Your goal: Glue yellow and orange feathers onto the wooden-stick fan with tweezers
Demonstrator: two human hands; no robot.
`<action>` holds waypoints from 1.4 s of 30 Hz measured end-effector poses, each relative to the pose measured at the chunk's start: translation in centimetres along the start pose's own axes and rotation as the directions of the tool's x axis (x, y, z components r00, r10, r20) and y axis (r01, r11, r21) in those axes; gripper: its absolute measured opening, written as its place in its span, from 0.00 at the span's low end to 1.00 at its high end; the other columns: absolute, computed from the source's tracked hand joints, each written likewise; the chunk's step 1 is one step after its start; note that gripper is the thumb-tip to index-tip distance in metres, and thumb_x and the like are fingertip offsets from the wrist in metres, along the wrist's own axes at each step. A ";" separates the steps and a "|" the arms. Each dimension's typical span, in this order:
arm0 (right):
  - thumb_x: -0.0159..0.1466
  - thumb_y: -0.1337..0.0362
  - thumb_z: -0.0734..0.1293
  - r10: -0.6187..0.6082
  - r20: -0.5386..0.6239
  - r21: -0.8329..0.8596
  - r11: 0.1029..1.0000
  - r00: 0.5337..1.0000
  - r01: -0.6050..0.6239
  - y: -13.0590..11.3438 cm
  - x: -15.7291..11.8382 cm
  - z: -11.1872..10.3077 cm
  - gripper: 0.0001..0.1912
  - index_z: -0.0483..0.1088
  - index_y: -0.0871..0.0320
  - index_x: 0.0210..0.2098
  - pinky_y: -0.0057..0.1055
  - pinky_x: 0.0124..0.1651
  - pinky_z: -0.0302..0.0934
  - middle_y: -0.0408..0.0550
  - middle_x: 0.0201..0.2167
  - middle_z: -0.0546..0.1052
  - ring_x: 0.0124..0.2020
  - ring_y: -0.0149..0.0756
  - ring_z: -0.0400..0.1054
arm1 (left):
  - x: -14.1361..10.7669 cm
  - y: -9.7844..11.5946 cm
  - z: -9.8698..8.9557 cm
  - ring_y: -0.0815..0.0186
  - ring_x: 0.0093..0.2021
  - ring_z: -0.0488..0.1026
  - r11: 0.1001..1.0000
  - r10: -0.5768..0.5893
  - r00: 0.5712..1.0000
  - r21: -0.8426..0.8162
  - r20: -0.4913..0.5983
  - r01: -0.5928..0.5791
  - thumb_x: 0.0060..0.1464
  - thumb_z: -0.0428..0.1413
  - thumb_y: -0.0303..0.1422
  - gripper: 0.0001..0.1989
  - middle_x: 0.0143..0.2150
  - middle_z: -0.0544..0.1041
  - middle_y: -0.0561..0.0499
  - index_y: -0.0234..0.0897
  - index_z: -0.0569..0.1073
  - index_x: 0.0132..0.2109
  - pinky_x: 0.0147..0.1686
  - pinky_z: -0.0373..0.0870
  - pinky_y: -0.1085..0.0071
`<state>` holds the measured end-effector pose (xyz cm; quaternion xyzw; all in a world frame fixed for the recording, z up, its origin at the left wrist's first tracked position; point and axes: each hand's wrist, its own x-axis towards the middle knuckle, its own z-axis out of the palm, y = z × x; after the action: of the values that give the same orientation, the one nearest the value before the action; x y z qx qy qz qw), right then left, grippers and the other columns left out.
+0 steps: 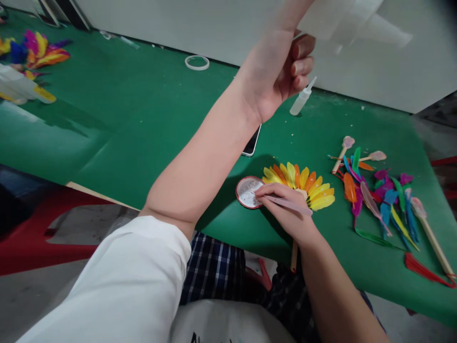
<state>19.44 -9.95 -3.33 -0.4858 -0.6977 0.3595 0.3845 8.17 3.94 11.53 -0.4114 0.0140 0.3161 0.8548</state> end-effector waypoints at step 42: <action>0.58 0.65 0.68 -0.091 -0.080 -0.154 0.985 0.993 0.078 -0.1 0.1 0.3 0.03 0.75 0.56 0.31 0.32 0.37 0.68 0.45 0.29 0.80 0.32 0.35 0.74 | 0.2 -0.1 -0.2 0.93 0.06 0.45 0.753 -0.050 0.965 0.644 0.256 -0.132 0.56 0.29 0.32 0.22 0.17 0.45 0.62 0.28 0.52 0.19 0.18 0.29 0.99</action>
<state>19.14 -9.93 -3.38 -0.4987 -0.7255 0.2678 0.3914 8.46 3.87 11.47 -0.0404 0.0218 0.3605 0.9316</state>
